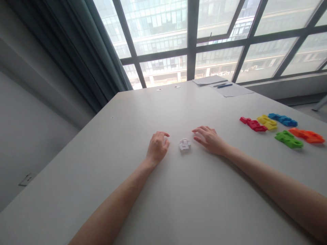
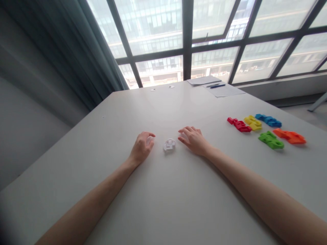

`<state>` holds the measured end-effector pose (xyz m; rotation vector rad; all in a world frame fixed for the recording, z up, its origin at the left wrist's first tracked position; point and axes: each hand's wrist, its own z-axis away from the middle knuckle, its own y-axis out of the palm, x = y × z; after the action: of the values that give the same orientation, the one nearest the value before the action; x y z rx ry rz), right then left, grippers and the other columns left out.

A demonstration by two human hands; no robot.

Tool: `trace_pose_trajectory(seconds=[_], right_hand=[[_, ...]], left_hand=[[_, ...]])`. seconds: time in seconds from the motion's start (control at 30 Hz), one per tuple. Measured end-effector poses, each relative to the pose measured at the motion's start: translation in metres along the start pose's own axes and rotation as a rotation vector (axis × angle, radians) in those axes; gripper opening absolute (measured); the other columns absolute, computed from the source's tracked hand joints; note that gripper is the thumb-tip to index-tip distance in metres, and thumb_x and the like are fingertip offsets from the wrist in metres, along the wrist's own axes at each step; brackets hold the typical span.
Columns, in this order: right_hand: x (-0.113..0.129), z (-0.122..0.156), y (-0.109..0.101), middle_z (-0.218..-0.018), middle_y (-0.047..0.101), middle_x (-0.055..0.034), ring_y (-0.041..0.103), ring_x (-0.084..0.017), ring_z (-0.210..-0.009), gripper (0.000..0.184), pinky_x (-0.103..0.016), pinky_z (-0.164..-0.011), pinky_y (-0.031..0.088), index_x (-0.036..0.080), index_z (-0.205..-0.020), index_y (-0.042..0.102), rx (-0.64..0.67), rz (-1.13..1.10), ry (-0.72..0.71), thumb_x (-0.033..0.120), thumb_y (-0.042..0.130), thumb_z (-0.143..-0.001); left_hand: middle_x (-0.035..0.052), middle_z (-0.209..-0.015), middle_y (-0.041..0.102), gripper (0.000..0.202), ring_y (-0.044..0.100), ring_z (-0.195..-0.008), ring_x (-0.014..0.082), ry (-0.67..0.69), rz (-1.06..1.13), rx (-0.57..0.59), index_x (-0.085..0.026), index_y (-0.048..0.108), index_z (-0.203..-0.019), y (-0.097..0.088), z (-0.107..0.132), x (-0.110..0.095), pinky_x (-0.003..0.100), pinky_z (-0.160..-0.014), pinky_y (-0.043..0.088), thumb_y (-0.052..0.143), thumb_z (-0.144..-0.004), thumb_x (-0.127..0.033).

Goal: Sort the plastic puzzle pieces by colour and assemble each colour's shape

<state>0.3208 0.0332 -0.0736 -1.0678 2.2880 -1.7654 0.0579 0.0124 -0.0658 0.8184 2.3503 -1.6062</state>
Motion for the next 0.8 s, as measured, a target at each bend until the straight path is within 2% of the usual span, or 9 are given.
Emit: trace_pose_trajectory(seconds=[0.2,0.53,0.8], right_hand=[[0.0018,0.0002,0.0011,-0.120,0.062,-0.0119,0.054,-0.028,-0.114,0.032,-0.049,-0.096,0.037,0.022,-0.117,0.057,0.008,0.020,-0.005,0.040,0.041,-0.095],[0.0031,0.0008,0.0031,-0.120,0.061,-0.0114,0.053,-0.027,-0.110,0.026,-0.048,-0.094,0.037,0.022,-0.113,0.057,-0.005,0.042,-0.035,0.030,0.042,-0.093],[0.0031,0.0006,0.0033,-0.118,0.062,-0.0111,0.054,-0.027,-0.108,0.026,-0.047,-0.093,0.040,0.023,-0.111,0.059,-0.010,0.052,-0.042,0.031,0.041,-0.094]], left_hand=[[0.0104,-0.118,0.059,0.027,0.052,-0.112,0.0282,0.029,-0.222,0.094,-0.020,0.055,-0.111,-0.0041,0.0029,-0.0020,0.046,-0.094,0.043,0.050,-0.085,-0.017],[0.0096,-0.120,0.059,0.028,0.051,-0.114,0.0270,0.029,-0.206,0.110,-0.021,0.055,-0.112,-0.0013,0.0023,-0.0003,0.044,-0.097,0.041,0.049,-0.085,-0.015],[0.0096,-0.118,0.059,0.028,0.052,-0.113,0.0266,0.040,-0.197,0.101,-0.022,0.055,-0.111,-0.0010,0.0025,0.0010,0.044,-0.097,0.041,0.049,-0.085,-0.015]])
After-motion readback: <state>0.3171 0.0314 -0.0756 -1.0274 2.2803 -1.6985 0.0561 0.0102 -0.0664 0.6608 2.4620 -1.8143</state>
